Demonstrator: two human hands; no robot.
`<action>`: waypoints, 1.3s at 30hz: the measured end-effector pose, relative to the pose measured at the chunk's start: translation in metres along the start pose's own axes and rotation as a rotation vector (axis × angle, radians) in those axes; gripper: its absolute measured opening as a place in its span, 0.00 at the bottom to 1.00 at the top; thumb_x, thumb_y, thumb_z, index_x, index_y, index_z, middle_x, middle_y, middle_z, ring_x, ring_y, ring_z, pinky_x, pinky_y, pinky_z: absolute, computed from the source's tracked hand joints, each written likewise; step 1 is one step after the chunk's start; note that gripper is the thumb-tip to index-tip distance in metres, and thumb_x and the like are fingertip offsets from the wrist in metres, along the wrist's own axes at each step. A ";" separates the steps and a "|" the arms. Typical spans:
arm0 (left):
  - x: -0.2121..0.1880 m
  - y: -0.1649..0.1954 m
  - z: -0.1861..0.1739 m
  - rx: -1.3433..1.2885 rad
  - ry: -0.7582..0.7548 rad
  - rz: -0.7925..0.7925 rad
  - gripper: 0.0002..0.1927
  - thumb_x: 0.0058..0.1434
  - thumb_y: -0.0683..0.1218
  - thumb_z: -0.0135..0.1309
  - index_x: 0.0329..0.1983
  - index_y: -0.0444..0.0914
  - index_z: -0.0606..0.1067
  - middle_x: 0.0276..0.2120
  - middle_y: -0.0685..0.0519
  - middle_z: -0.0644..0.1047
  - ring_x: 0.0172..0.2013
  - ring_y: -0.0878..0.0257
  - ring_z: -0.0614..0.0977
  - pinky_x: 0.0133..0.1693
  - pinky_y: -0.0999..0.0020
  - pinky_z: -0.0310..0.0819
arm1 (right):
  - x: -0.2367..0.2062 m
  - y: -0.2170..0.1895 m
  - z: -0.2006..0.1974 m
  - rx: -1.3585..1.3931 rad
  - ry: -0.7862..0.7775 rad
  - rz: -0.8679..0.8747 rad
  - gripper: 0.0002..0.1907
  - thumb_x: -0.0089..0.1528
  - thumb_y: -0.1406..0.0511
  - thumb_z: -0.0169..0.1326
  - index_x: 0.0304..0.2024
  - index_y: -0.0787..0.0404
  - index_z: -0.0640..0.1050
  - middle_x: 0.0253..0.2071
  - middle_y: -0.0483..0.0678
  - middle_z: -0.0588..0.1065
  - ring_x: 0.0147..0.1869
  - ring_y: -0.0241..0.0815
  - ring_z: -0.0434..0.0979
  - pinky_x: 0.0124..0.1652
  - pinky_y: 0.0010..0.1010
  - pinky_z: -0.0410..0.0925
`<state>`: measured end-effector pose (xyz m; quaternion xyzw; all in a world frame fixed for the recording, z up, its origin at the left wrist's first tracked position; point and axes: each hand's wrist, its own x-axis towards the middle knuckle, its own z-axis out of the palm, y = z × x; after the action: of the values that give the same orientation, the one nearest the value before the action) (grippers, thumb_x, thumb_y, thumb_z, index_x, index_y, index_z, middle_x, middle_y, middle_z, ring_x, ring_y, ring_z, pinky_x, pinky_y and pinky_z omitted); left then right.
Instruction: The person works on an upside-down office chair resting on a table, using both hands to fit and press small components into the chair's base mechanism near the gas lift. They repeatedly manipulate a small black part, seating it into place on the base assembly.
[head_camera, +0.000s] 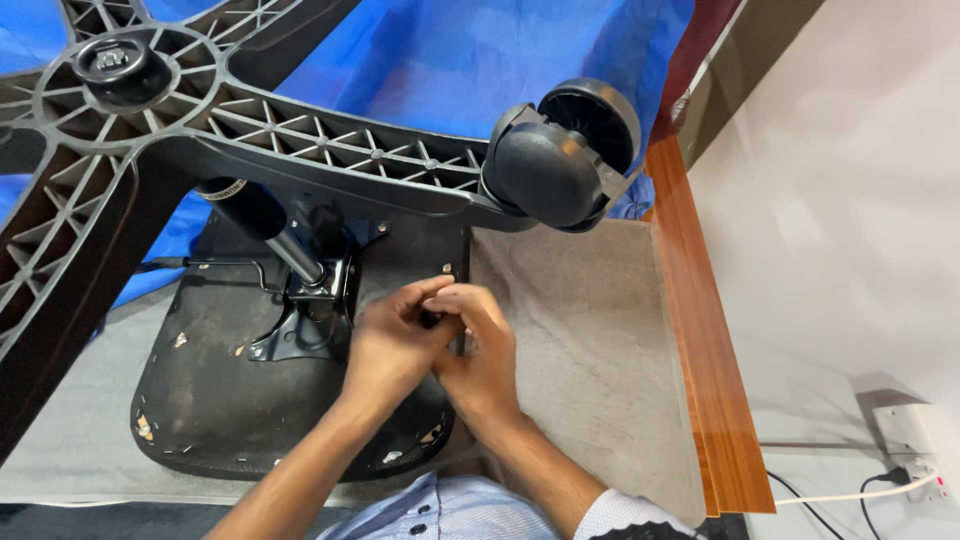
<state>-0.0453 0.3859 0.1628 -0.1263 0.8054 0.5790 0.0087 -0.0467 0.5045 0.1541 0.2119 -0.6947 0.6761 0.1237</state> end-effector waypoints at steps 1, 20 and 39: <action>0.000 0.000 0.001 0.041 0.036 -0.117 0.25 0.56 0.43 0.62 0.59 0.44 0.80 0.31 0.51 0.81 0.29 0.68 0.76 0.34 0.70 0.71 | 0.001 0.001 0.000 -0.092 0.034 -0.070 0.20 0.48 0.80 0.58 0.43 0.66 0.78 0.48 0.52 0.75 0.54 0.44 0.78 0.54 0.31 0.72; 0.001 -0.002 -0.008 -0.041 0.004 0.260 0.33 0.53 0.45 0.60 0.64 0.37 0.70 0.38 0.52 0.81 0.34 0.68 0.82 0.37 0.72 0.78 | -0.003 0.004 -0.005 -0.075 -0.071 0.010 0.25 0.53 0.80 0.51 0.53 0.62 0.78 0.53 0.50 0.78 0.58 0.46 0.82 0.56 0.32 0.74; -0.009 0.018 -0.011 0.130 0.026 0.042 0.24 0.53 0.47 0.65 0.53 0.36 0.77 0.40 0.49 0.86 0.39 0.63 0.88 0.43 0.71 0.82 | -0.007 -0.002 -0.004 -0.332 0.071 -0.233 0.24 0.47 0.77 0.58 0.47 0.63 0.76 0.49 0.57 0.75 0.54 0.52 0.77 0.51 0.34 0.69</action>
<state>-0.0387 0.3826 0.1844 -0.1161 0.8439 0.5238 -0.0054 -0.0399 0.5090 0.1530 0.2439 -0.7624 0.5406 0.2587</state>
